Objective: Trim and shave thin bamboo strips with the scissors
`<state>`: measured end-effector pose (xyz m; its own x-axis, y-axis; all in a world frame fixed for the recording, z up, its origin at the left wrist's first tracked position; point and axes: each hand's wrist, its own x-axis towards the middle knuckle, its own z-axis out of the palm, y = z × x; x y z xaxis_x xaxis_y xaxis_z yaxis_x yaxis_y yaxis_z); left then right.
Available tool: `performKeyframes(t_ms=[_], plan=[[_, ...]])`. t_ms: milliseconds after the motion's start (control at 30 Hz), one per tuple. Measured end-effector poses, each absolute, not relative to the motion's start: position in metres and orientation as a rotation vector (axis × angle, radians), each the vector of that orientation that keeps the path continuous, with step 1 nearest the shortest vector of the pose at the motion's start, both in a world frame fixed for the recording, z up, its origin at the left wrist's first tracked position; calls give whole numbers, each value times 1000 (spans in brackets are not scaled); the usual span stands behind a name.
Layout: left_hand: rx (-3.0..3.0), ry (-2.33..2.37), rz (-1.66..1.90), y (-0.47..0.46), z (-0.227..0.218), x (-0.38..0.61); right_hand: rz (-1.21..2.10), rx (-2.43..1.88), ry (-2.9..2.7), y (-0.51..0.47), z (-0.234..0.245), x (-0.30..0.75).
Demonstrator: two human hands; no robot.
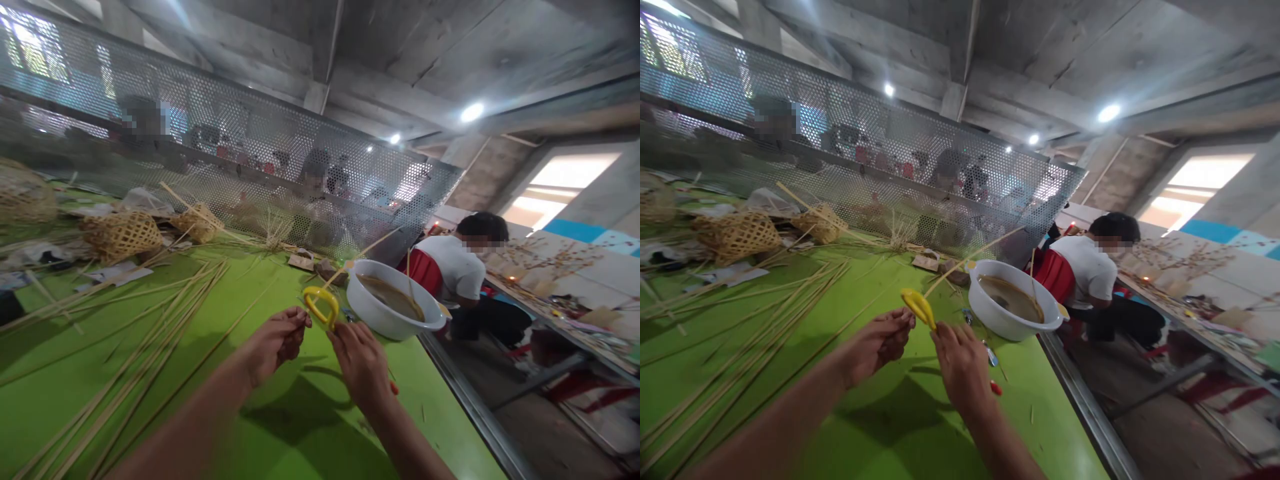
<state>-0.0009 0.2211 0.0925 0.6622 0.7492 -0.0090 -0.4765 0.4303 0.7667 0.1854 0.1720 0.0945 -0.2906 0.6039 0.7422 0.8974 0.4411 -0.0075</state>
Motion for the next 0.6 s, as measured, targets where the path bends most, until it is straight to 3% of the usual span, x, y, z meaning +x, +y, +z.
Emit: performKeyframes(t_ms=[600], plan=[[845, 409, 806, 220, 94, 0, -547, -1265, -1994, 172, 93, 187]])
